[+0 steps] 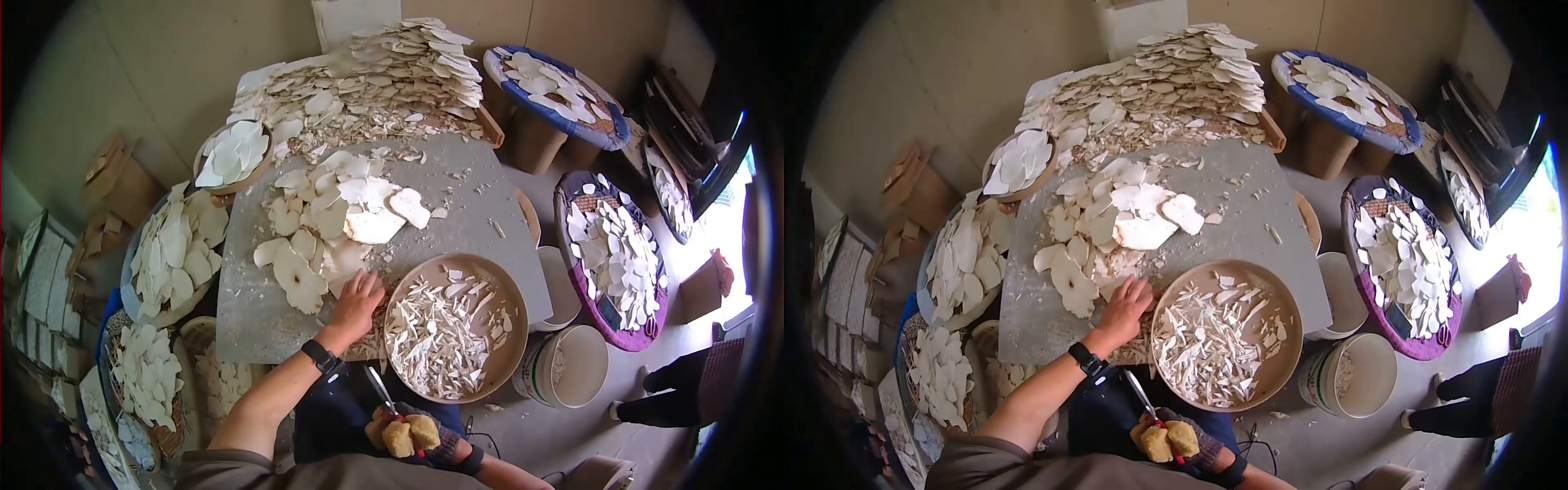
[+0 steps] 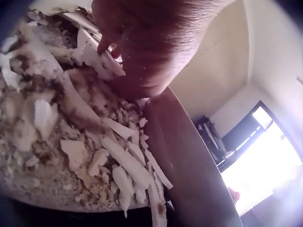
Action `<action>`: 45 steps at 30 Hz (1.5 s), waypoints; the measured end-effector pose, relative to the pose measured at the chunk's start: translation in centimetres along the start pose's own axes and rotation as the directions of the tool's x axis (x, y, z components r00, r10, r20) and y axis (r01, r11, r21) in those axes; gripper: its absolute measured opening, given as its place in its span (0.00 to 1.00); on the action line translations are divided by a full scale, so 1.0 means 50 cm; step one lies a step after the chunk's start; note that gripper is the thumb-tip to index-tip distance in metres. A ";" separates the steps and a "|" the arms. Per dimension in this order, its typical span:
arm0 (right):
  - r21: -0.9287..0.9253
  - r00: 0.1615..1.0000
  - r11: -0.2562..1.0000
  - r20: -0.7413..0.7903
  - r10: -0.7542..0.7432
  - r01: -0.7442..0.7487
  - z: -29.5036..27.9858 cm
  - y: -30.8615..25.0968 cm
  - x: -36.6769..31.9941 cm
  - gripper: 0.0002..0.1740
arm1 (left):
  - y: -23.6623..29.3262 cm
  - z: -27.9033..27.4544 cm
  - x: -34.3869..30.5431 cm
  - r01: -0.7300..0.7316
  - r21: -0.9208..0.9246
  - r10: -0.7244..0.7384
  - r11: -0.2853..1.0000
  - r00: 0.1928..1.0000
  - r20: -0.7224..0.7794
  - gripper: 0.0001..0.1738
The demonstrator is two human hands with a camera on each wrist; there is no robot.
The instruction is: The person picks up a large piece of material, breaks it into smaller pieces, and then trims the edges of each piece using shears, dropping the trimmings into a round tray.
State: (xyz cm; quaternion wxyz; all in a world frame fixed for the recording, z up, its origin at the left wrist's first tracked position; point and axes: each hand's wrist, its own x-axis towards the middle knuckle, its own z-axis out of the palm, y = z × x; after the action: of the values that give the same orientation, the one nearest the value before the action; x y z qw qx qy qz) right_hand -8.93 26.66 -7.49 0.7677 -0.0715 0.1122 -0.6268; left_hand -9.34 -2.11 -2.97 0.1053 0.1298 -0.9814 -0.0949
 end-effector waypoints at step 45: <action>-0.990 0.928 -0.127 -0.013 -0.373 -0.064 0.073 -0.014 0.121 0.22 | 0.040 -0.059 -0.284 0.390 -0.907 -0.496 -0.158 0.763 0.415 0.24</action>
State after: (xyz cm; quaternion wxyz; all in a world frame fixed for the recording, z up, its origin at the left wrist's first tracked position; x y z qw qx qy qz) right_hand -7.50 20.51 -4.27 0.3499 -0.5359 0.6414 -0.4231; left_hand 4.28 3.21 -2.29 0.1620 0.3518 -0.5226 -0.7595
